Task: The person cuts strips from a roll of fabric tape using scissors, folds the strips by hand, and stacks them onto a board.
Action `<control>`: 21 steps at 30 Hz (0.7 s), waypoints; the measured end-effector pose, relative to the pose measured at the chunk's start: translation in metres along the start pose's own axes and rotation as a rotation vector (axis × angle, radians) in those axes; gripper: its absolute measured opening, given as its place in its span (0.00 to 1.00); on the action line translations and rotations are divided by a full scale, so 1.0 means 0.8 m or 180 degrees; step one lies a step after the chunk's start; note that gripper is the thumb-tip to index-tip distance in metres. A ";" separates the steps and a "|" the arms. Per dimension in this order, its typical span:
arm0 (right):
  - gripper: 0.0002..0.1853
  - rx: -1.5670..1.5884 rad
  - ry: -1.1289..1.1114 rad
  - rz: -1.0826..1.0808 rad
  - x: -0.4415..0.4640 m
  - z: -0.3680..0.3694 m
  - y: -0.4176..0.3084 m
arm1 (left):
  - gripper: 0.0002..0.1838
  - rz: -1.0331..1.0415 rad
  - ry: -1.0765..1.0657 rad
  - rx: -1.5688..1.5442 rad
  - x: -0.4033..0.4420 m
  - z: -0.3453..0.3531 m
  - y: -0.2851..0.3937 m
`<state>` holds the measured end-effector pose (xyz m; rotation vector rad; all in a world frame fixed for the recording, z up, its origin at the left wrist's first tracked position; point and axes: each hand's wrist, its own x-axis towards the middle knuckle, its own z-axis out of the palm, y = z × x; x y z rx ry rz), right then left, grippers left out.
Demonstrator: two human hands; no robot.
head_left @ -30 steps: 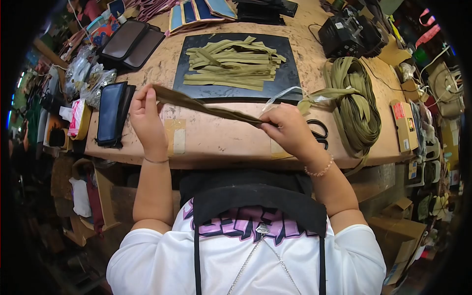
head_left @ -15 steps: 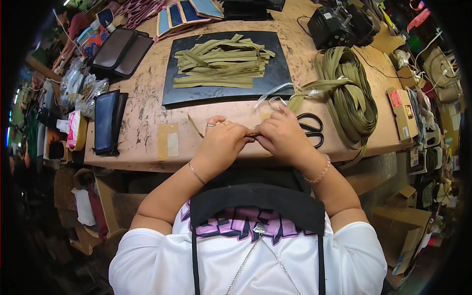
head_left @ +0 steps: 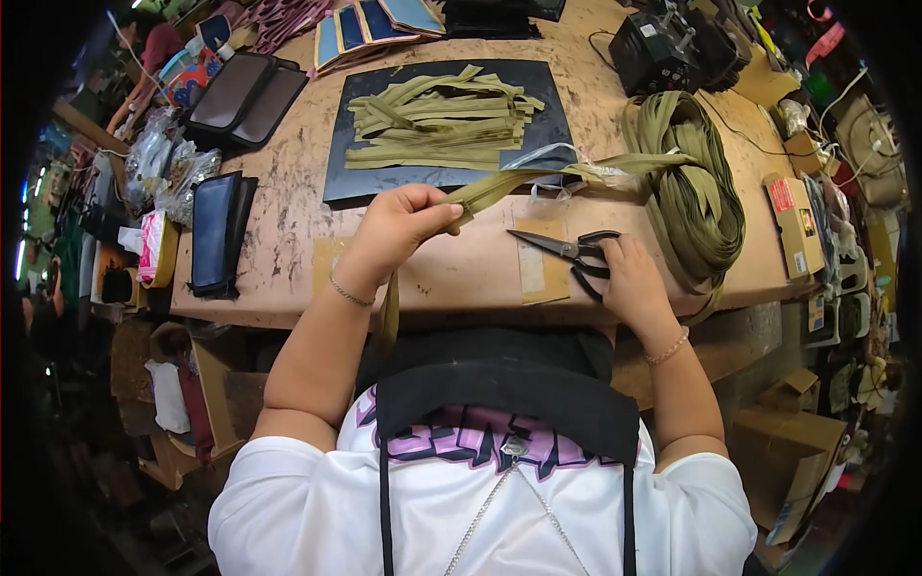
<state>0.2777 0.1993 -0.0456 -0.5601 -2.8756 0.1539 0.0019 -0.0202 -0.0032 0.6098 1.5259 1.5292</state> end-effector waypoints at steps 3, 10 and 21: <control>0.22 0.0622 -0.0358 0.0113 -0.005 -0.012 -0.020 | 0.05 -0.0036 -0.0023 -0.0173 0.004 0.001 0.010; 0.24 0.3360 -0.1545 0.0509 -0.025 0.001 -0.053 | 0.05 0.0137 0.0012 -0.0365 0.006 0.000 0.020; 0.25 0.3989 -0.1262 0.0590 0.007 0.004 -0.100 | 0.04 -0.0101 -0.0168 -0.0593 -0.004 0.026 0.009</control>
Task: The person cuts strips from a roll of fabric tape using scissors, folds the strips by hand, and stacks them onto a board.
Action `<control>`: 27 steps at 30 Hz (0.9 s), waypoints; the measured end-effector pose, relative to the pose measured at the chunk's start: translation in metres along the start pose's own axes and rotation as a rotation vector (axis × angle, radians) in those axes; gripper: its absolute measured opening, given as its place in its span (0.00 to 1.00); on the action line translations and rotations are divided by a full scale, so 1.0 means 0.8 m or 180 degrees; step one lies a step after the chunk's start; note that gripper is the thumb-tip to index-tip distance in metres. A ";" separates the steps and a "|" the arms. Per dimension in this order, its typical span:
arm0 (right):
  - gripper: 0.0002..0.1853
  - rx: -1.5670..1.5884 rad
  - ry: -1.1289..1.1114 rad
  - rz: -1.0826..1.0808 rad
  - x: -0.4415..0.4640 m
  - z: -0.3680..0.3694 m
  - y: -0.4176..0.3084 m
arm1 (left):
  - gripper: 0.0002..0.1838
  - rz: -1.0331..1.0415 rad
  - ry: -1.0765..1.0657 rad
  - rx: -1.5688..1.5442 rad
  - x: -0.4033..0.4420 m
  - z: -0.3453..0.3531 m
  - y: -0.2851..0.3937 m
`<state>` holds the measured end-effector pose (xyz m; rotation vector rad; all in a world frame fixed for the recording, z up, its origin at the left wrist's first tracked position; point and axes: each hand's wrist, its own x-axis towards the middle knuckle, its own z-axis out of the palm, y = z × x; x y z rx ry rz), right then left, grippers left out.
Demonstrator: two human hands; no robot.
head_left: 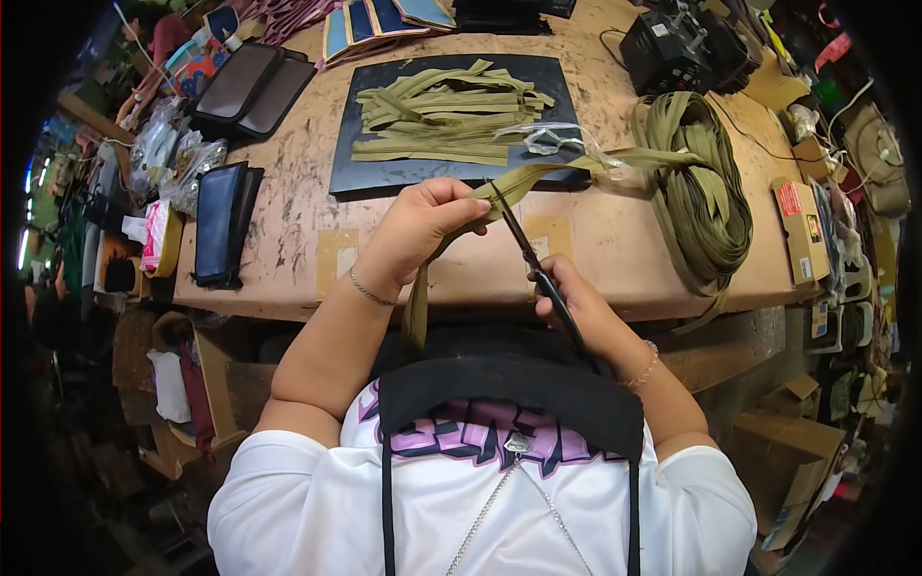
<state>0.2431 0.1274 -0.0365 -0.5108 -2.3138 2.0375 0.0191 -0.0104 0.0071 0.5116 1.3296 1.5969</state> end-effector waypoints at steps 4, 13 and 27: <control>0.20 -0.0126 0.0005 0.0325 0.004 0.002 -0.012 | 0.04 0.0030 0.0000 0.0003 0.001 -0.002 -0.003; 0.12 -0.0073 0.0368 -0.0097 0.003 0.015 0.000 | 0.04 -0.0016 0.0010 -0.0033 0.004 -0.006 -0.011; 0.16 -0.3427 0.0924 -0.0262 0.014 -0.110 -0.006 | 0.13 -0.0270 -0.0373 0.0856 -0.014 -0.035 -0.027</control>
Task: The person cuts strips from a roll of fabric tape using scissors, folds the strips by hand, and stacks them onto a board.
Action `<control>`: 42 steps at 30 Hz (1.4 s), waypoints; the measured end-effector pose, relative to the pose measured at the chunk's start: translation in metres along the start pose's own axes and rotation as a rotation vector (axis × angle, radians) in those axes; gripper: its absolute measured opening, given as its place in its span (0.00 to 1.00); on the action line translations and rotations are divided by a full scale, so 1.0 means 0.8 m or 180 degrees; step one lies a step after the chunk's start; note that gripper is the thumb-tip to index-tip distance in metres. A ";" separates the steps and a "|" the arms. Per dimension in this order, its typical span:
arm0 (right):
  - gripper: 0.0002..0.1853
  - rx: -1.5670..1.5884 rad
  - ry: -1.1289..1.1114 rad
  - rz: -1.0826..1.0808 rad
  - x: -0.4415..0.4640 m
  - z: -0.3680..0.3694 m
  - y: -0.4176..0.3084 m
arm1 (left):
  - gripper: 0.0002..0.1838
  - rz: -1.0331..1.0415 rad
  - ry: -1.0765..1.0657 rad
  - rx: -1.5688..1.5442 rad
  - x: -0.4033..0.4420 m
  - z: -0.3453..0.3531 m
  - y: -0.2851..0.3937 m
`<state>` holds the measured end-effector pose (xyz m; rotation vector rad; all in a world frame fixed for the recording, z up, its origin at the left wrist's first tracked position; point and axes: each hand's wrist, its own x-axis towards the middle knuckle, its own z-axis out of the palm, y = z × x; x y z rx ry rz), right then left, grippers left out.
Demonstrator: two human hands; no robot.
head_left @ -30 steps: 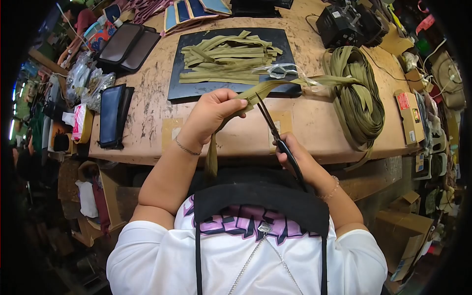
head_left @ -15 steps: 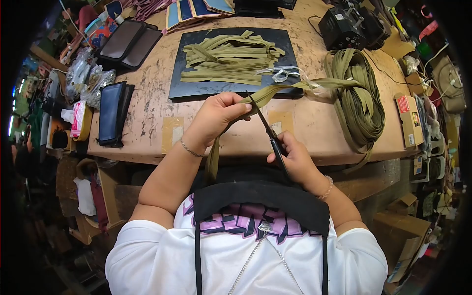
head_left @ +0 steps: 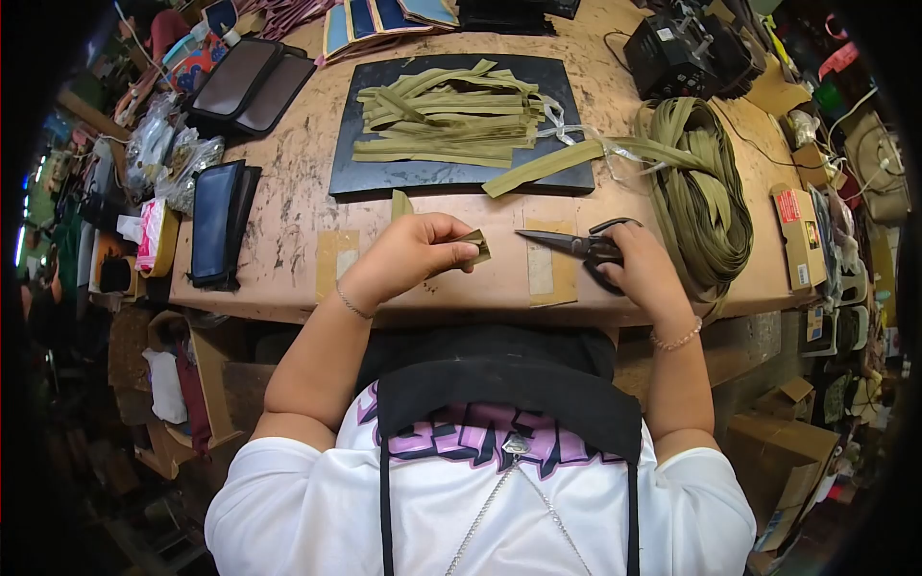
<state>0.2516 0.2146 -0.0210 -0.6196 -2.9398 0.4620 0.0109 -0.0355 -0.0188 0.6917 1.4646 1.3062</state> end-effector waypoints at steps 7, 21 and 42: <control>0.14 0.3080 -0.0856 -0.0109 0.025 0.011 -0.080 | 0.31 -0.0001 -0.0598 0.0837 0.000 0.026 0.015; 0.13 0.2825 0.0234 0.0248 0.188 0.059 -0.011 | 0.10 0.0448 0.1614 0.1357 0.042 -0.133 -0.018; 0.23 0.3286 0.0972 -0.0801 0.050 0.043 -0.096 | 0.05 0.1637 0.0695 0.0104 -0.007 -0.057 0.052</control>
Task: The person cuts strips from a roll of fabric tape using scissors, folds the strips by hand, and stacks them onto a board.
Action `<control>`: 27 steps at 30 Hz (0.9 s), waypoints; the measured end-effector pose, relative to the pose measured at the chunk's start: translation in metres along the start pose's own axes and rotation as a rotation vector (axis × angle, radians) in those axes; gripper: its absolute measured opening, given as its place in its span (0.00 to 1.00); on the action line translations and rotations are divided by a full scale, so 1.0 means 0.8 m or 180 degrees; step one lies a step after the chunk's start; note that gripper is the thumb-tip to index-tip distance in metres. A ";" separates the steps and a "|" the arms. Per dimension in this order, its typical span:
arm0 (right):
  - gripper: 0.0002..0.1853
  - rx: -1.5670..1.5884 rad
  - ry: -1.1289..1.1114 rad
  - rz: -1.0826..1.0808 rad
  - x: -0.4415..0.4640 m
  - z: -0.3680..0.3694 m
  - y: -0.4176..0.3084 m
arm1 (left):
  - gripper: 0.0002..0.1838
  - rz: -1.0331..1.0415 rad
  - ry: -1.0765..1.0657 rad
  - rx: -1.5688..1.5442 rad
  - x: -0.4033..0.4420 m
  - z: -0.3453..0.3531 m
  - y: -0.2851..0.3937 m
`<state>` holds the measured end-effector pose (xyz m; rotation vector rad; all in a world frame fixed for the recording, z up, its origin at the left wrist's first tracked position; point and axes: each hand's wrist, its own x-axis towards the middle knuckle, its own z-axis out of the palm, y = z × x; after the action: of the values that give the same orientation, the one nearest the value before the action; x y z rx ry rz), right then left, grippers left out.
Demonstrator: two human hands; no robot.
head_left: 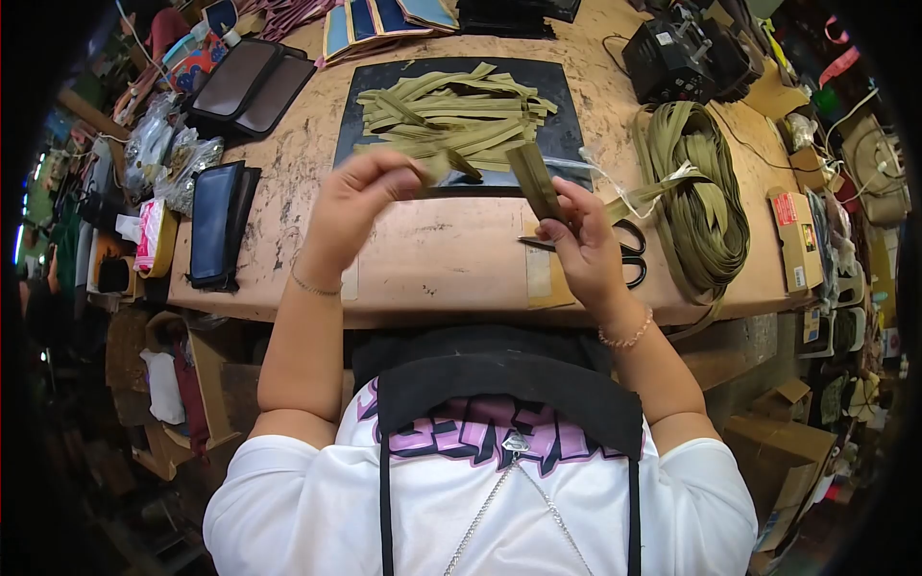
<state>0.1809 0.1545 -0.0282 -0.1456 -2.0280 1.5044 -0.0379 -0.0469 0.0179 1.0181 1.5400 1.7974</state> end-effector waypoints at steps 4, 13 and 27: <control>0.18 0.0525 0.0038 -0.0626 -0.003 0.028 0.009 | 0.07 0.0457 -0.1032 0.0229 -0.017 0.054 0.016; 0.07 -0.0607 -0.0410 -0.0284 -0.003 0.036 -0.021 | 0.08 -0.0201 -0.0071 -0.0517 -0.021 0.090 0.000; 0.12 0.0080 -0.0513 0.0198 -0.017 0.044 -0.022 | 0.07 -0.0268 0.0001 -0.0794 -0.031 0.101 -0.006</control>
<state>0.1778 0.1132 -0.0242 -0.0803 -2.1469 1.6257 0.0428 -0.0213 0.0128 0.8212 1.2985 1.8738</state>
